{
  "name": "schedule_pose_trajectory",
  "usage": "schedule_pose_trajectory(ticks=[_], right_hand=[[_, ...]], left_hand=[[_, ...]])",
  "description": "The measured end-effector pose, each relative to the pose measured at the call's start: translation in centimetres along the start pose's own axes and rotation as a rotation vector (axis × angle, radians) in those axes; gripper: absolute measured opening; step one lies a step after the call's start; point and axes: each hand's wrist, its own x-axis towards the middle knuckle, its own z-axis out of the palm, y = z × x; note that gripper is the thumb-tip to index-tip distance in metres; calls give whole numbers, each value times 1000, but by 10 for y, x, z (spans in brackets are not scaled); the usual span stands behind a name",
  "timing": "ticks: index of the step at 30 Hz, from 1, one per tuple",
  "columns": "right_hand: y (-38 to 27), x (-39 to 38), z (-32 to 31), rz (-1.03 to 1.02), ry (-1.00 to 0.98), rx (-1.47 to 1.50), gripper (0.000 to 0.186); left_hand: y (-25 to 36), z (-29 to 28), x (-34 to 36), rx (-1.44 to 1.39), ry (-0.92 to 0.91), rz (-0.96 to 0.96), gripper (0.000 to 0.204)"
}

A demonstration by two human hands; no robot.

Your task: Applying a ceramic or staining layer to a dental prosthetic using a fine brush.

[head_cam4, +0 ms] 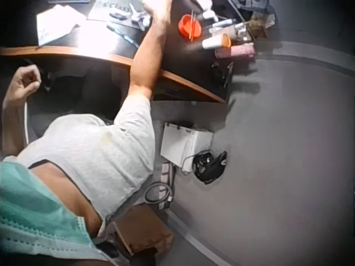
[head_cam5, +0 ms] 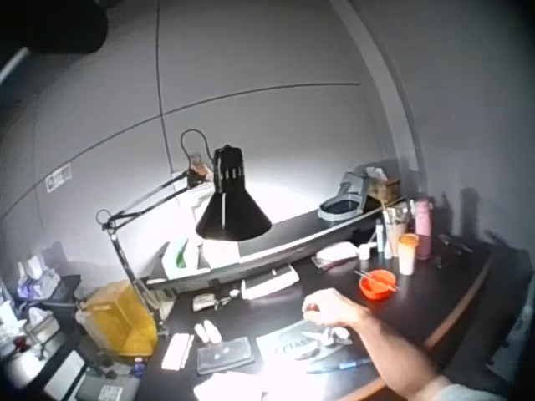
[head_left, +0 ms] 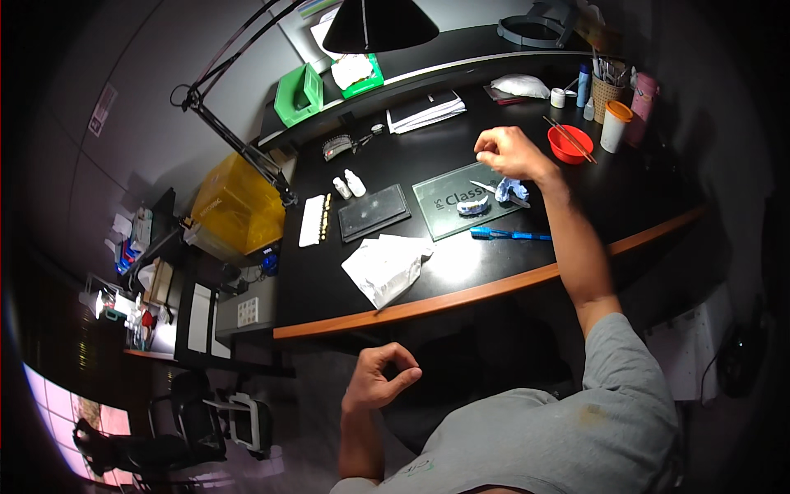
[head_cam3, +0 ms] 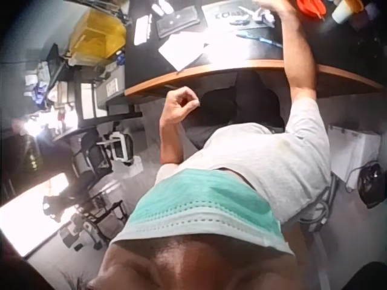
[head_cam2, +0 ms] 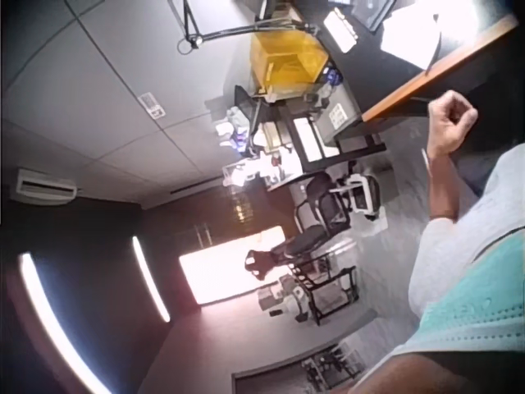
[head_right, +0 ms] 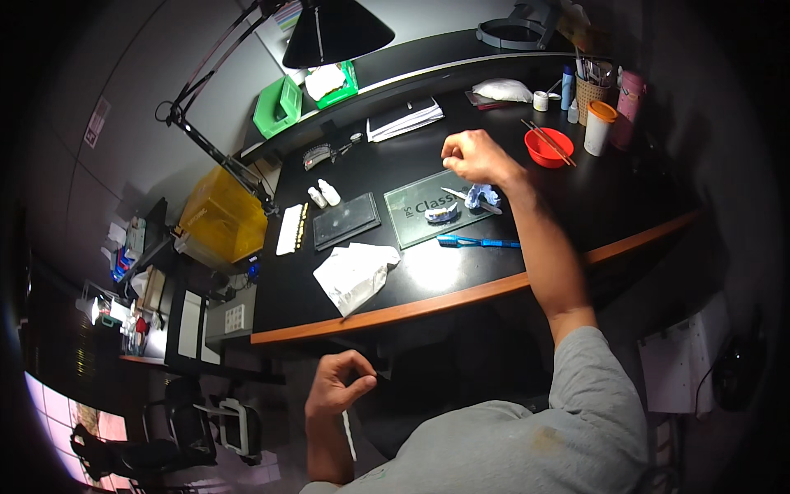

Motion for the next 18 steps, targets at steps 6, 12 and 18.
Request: schedule_pose_trajectory(ticks=[6,12,18], right_hand=[[0,-16,7,-17,-190,-36,19],[4,-21,17,-50,-233,-81,18],[-23,-33,23,-130,-359,-166,25]], left_hand=[[68,-34,113,201,88,375,12],[46,-30,262,480,305,471,34],[-9,-26,288,734,481,706,34]])
